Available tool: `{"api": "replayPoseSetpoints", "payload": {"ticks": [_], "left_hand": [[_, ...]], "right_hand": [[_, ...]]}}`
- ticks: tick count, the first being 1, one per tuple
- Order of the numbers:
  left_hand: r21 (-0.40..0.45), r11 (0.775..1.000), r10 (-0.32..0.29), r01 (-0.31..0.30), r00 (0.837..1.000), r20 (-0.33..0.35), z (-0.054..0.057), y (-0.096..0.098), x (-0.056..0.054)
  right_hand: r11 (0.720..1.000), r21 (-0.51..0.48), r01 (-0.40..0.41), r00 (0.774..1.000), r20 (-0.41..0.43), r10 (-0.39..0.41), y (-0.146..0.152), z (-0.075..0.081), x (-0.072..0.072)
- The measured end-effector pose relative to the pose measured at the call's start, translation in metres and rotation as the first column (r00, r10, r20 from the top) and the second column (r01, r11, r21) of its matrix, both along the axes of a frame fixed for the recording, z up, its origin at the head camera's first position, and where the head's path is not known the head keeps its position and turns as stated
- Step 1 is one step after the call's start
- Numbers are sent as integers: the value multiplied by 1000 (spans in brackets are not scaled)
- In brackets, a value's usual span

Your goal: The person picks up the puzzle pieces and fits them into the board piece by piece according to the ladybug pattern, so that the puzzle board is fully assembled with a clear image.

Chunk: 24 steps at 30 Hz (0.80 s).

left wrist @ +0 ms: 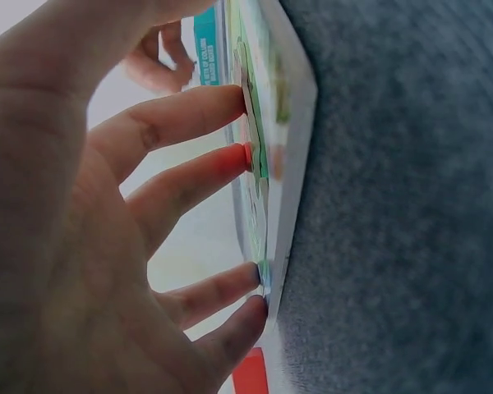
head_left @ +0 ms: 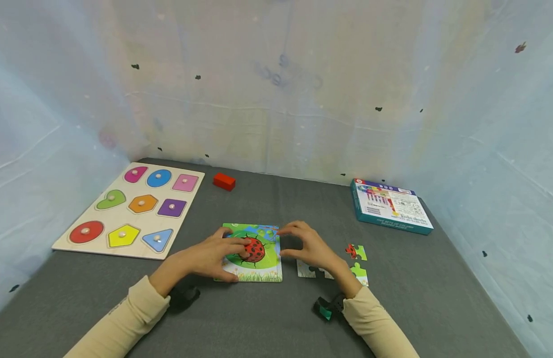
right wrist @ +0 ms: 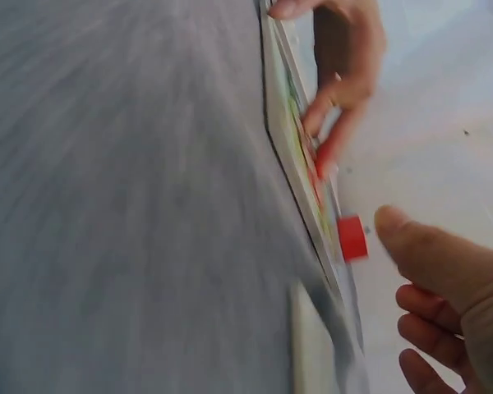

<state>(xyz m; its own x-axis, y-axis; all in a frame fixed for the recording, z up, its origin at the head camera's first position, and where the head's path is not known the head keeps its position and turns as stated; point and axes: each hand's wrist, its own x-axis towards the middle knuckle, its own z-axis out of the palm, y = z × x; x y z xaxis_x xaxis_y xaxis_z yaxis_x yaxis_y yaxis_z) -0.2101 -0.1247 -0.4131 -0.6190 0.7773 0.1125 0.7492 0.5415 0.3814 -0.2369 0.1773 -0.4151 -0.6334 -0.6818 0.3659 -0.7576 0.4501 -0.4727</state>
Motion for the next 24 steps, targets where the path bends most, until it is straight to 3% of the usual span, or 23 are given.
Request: {"api": "replayPoseSetpoints", "payload": {"ticks": [8, 16, 24], "left_hand": [[-1, 1000, 2, -2, 1000, 5, 0, -1, -1], [-2, 1000, 10, -10, 1000, 9, -1, 0, -1], [-12, 1000, 25, -25, 999, 21, 0, -1, 0]], "right_hand": [[991, -13, 130, 991, 21, -129, 58, 7, 9], [975, -24, 223, 974, -35, -223, 110, 12, 15], [963, -30, 267, 964, 15, -266, 132, 27, 29]]}}
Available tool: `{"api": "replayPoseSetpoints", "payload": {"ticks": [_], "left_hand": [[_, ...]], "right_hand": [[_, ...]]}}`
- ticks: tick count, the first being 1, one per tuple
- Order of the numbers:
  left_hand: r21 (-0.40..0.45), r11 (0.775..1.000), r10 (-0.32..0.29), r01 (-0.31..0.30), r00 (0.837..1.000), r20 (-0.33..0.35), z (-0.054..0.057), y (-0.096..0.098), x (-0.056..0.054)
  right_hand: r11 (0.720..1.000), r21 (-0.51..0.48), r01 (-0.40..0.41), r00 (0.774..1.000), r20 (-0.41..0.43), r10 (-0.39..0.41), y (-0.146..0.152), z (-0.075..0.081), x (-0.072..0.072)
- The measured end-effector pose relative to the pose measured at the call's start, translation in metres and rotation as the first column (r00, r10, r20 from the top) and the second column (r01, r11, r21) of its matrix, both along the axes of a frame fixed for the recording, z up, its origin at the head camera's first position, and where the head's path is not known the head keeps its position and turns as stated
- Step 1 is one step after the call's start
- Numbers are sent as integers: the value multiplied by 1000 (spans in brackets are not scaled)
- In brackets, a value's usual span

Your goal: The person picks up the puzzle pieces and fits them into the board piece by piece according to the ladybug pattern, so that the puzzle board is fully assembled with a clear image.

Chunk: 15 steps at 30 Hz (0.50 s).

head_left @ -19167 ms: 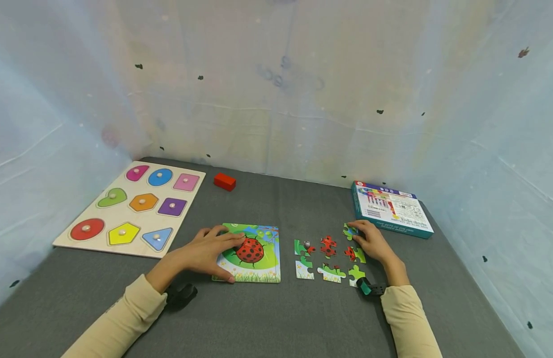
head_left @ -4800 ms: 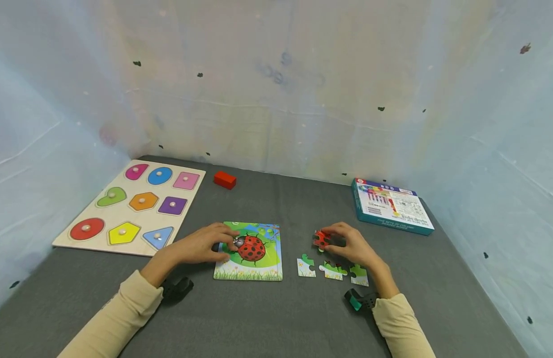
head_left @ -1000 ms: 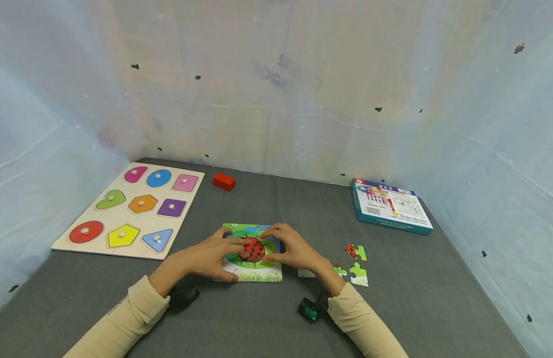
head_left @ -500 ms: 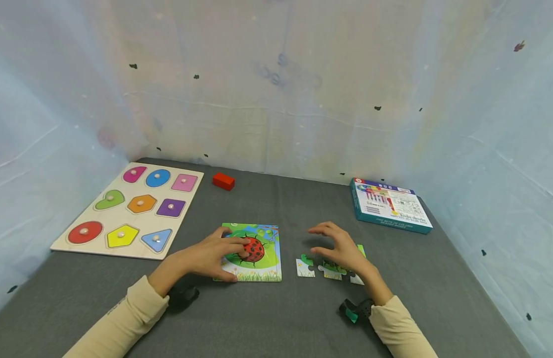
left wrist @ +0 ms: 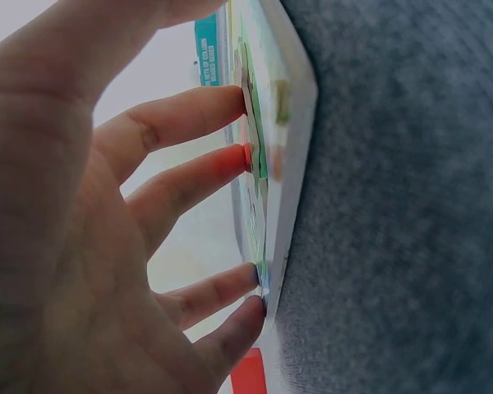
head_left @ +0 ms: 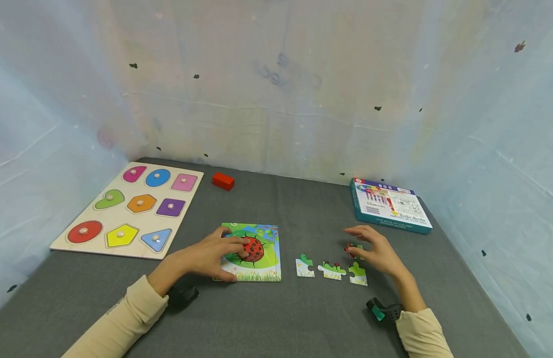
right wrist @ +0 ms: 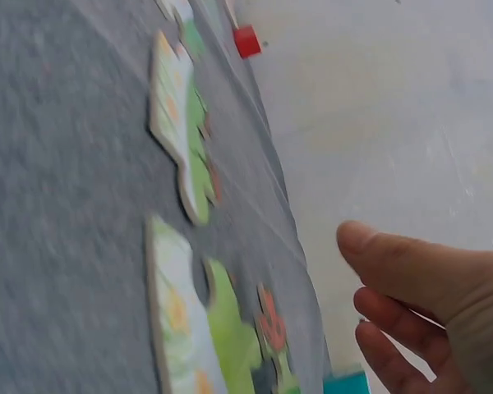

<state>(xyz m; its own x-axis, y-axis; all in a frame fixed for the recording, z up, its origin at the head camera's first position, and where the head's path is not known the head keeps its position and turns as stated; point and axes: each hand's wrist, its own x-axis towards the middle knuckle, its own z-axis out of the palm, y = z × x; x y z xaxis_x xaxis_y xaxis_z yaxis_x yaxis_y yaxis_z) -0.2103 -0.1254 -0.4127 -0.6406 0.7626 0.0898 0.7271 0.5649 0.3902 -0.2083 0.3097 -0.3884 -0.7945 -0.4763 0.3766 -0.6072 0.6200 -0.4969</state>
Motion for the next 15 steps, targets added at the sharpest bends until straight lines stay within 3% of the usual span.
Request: {"api": "replayPoseSetpoints", "payload": {"ticks": [3, 9, 15], "left_hand": [[1, 1000, -2, 2, 1000, -3, 0, 0, 0], [4, 1000, -10, 11, 1000, -12, -1, -1, -1], [0, 1000, -4, 4, 1000, -10, -1, -1, -1]], "right_hand": [[1000, 8, -12, 1000, 17, 12, 4, 6, 3], [998, 58, -19, 999, 34, 17, 30, -14, -9], [994, 105, 7, 994, 106, -18, 35, -14, -5]]}}
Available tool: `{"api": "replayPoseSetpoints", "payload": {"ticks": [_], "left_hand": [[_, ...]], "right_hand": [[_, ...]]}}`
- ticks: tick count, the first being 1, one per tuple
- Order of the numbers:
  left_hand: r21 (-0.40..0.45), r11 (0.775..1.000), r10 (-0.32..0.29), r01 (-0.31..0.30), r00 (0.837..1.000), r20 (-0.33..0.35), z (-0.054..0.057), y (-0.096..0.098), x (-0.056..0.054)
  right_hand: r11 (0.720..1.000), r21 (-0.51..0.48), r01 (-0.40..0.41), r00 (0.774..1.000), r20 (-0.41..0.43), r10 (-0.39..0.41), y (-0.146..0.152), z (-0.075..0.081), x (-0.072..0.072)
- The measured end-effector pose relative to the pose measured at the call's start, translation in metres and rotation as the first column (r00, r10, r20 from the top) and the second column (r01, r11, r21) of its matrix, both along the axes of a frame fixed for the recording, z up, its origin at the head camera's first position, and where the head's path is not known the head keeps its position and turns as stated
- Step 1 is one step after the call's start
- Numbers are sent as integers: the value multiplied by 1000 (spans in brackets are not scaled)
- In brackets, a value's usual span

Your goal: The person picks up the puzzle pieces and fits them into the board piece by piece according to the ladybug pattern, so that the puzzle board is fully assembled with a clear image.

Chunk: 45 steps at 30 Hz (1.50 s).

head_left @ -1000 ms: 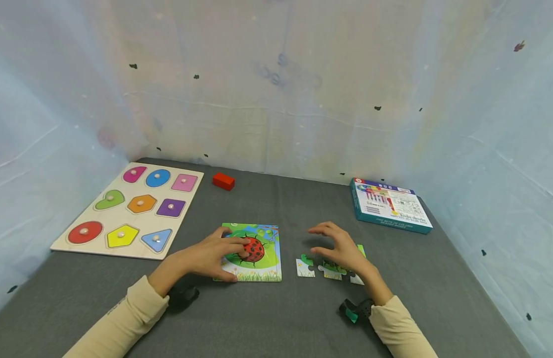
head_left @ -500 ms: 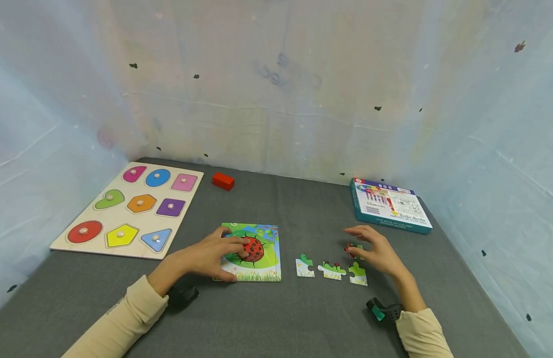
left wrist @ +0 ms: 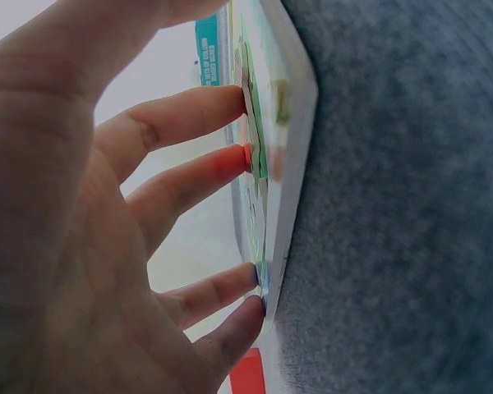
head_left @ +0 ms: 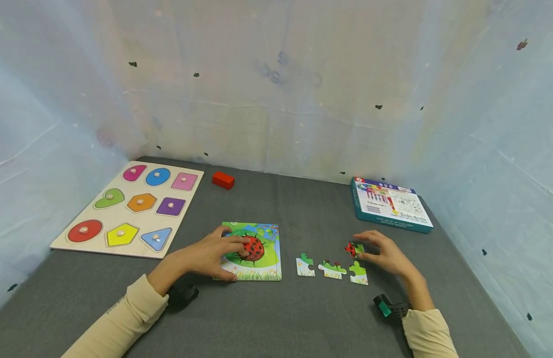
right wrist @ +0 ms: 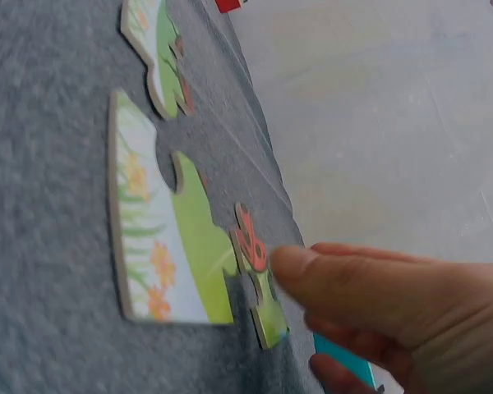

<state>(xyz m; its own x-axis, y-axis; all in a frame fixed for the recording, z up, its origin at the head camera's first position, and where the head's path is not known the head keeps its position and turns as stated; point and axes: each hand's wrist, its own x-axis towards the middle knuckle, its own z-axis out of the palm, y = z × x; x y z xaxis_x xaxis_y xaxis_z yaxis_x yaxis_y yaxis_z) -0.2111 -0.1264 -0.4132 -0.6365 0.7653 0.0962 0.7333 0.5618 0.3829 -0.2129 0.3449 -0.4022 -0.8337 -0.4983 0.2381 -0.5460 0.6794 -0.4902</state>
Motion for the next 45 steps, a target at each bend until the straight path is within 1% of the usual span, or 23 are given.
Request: {"api": "replayPoseSetpoints", "payload": {"ticks": [5, 12, 16, 19, 21, 26, 31, 36, 41, 45], "left_hand": [[2, 1000, 2, -2, 1000, 9, 2, 1, 1], [20, 1000, -8, 8, 1000, -1, 0, 0, 1], [24, 1000, -9, 9, 1000, 4, 0, 0, 1], [19, 1000, -6, 6, 1000, 8, 0, 0, 1], [18, 1000, -4, 4, 1000, 8, 0, 0, 1], [26, 1000, -7, 7, 1000, -8, 0, 0, 1], [21, 1000, -6, 6, 1000, -4, -1, 0, 1], [18, 1000, -7, 7, 1000, 3, -1, 0, 0], [19, 1000, -8, 8, 1000, 3, 0, 0, 1], [23, 1000, -11, 11, 1000, 12, 0, -1, 2]], "right_hand": [[1000, 24, 0, 999, 40, -1, 7, -4, 1], [998, 38, -57, 998, 5, 57, 13, -10, -1], [996, 43, -79, 997, 5, 79, 15, -12, -2], [996, 57, -68, 998, 11, 68, 15, -14, -3], [997, 68, -48, 999, 23, 46, 15, -14, -3], [997, 81, -17, 999, 34, 14, 13, -14, -3], [998, 63, -11, 1000, 7, 10, 10, -15, -5], [1000, 2, -25, 998, -55, 25, -1, -17, -8], [995, -23, -98, 987, -127, 95, -24, -15, -12], [986, -45, -162, 977, -146, 154, -46, -13, -13]]}}
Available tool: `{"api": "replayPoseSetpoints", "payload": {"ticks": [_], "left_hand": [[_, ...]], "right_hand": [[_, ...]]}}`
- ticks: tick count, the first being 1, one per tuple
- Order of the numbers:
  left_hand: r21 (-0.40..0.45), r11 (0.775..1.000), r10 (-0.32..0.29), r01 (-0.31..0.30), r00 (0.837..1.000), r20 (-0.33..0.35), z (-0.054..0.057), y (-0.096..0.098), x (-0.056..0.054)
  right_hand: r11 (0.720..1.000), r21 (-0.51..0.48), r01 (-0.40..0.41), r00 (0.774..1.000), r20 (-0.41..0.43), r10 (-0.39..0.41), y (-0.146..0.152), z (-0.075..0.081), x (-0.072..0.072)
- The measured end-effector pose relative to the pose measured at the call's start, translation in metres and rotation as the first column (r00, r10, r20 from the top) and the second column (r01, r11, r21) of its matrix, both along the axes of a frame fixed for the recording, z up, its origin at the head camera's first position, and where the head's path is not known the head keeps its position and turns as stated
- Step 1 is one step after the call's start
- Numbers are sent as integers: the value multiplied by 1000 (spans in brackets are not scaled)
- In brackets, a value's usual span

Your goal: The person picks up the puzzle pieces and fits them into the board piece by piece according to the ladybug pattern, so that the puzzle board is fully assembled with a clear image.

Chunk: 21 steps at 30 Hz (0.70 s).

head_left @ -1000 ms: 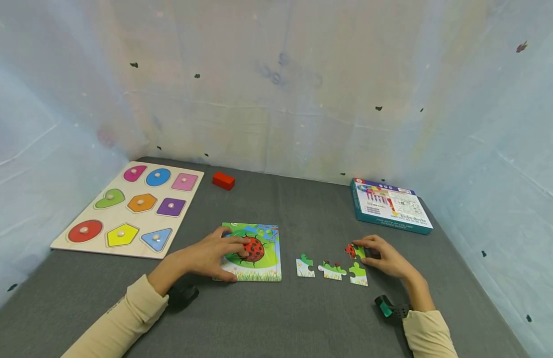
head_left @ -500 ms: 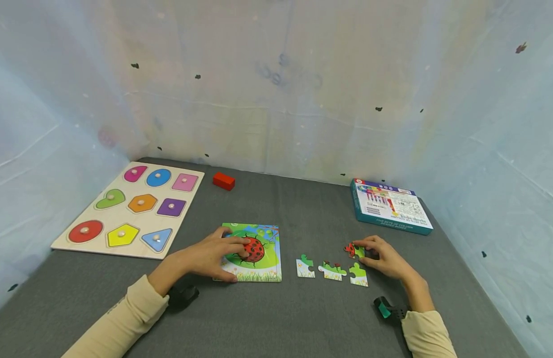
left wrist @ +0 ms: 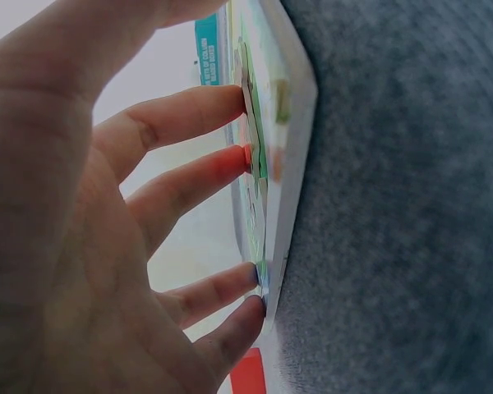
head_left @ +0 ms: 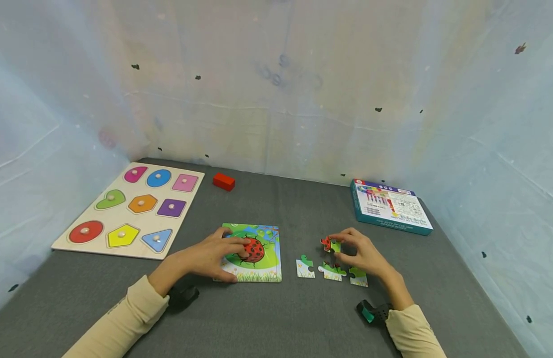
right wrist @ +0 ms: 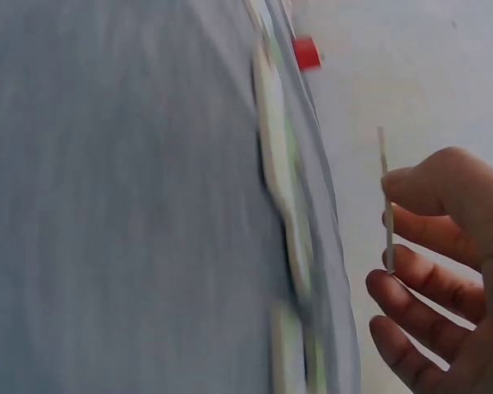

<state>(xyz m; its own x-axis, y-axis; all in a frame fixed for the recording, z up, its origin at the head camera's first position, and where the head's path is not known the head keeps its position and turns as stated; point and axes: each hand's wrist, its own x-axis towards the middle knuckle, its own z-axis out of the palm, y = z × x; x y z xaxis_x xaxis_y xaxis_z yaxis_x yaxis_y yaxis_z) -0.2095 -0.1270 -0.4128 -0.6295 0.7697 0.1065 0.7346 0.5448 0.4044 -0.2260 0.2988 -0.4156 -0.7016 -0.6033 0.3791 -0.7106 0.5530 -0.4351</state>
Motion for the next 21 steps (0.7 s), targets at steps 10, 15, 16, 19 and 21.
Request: {"api": "replayPoseSetpoints", "payload": {"ticks": [10, 15, 16, 19, 21], "left_hand": [[-4, 1000, 18, -18, 1000, 19, -1, 1, 1], [-1, 1000, 21, -21, 999, 34, -2, 2, 0], [-2, 1000, 21, -21, 999, 32, -3, 2, 0], [-6, 1000, 14, -14, 1000, 10, -3, 3, 0], [-12, 1000, 8, -8, 1000, -13, -3, 4, 0]], "right_hand": [[995, 10, -98, 994, 55, 98, -55, 2, -3], [990, 45, -136, 989, 68, 133, -82, 2, -4], [988, 49, -150, 987, 63, 146, -87, 2, -4], [981, 57, -183, 982, 54, 180, -101, 2, -5], [977, 60, -203, 979, 43, 201, -109, 2, -5]]}}
